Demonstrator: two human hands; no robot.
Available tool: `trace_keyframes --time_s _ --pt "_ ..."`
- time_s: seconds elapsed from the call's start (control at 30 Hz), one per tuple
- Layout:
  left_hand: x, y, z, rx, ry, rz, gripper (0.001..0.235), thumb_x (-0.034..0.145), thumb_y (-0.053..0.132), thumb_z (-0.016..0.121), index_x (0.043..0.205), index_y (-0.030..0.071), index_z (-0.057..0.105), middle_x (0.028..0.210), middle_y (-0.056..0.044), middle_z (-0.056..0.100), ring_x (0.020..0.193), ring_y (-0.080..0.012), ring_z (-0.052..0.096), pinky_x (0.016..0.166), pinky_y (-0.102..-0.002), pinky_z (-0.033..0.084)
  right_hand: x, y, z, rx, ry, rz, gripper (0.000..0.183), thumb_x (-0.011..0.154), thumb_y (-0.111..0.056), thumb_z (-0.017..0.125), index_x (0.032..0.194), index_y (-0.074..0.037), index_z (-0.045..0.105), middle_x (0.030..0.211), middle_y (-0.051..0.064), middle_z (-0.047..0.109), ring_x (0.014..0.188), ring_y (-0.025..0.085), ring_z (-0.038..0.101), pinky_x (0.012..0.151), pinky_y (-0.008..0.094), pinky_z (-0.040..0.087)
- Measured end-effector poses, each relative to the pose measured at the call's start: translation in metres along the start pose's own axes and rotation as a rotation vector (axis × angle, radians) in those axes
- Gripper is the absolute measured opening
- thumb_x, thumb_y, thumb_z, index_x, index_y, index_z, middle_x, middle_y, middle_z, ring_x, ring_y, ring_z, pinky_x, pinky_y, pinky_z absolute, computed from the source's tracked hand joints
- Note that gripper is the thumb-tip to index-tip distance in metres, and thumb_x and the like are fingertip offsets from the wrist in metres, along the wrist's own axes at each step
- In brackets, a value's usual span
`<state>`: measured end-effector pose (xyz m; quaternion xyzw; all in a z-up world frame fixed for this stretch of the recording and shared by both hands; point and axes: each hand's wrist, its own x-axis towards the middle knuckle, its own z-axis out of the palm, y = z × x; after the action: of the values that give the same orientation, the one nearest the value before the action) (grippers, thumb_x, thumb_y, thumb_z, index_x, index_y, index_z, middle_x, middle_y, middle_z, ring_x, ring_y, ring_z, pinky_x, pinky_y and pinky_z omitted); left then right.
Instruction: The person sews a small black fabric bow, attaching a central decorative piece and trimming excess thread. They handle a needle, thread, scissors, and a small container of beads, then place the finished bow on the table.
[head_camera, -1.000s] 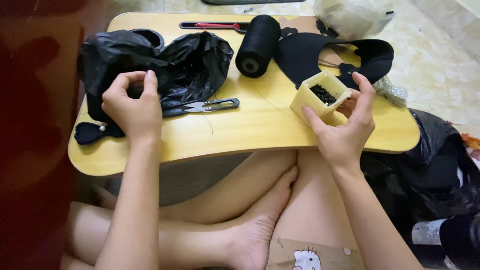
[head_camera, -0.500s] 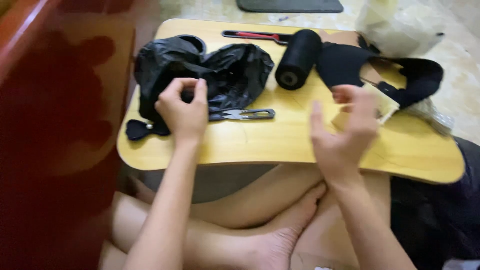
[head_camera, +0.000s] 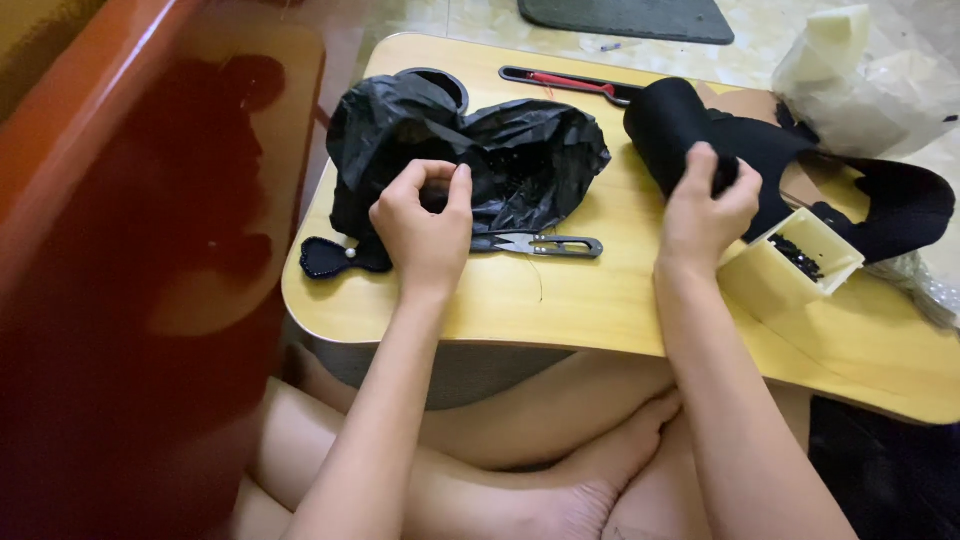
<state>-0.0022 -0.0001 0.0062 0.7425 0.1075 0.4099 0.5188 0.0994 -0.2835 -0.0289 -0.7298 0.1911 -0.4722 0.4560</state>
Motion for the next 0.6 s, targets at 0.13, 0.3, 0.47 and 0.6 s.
trace_keyframes --time_s 0.13,0.3,0.47,0.6 --pt "0.0 -0.001 0.001 -0.007 -0.004 0.003 0.004 0.083 0.023 0.078 0.08 0.022 0.076 0.069 0.002 0.074 0.076 -0.0245 0.076 0.072 -0.035 0.056 -0.01 -0.014 -0.007 0.23 0.047 0.042 0.052 0.093 -0.043 0.084 0.124 -0.005 0.065 0.116 0.024 0.067 0.106 0.03 0.067 0.094 0.041 0.057" --pt "0.001 0.001 0.0 -0.008 -0.006 -0.024 0.004 0.083 0.024 0.078 0.081 0.02 0.077 0.07 0.002 0.075 0.076 -0.0253 0.076 0.073 -0.036 0.056 -0.014 -0.019 -0.011 0.409 0.086 0.005 0.042 0.103 -0.036 0.081 0.128 -0.013 0.056 0.126 0.01 0.053 0.116 0.02 0.061 0.096 0.033 0.062" --pt "0.002 0.002 0.0 -0.032 0.02 -0.023 0.005 0.085 0.025 0.077 0.082 0.021 0.076 0.071 0.001 0.075 0.078 -0.026 0.076 0.075 -0.037 0.056 -0.011 -0.022 -0.004 0.314 0.116 0.005 0.045 0.097 -0.04 0.086 0.123 -0.014 0.06 0.118 0.011 0.057 0.109 0.023 0.062 0.097 0.035 0.057" --pt "0.002 0.017 -0.008 -0.075 0.037 0.093 0.013 0.088 0.012 0.072 0.084 0.001 0.075 0.072 -0.004 0.075 0.059 -0.0143 0.065 0.062 -0.027 0.054 -0.032 -0.062 -0.026 0.373 -0.188 -0.232 0.034 0.105 -0.03 0.057 0.116 -0.001 0.044 0.114 0.016 0.054 0.103 0.023 0.056 0.093 0.037 0.048"
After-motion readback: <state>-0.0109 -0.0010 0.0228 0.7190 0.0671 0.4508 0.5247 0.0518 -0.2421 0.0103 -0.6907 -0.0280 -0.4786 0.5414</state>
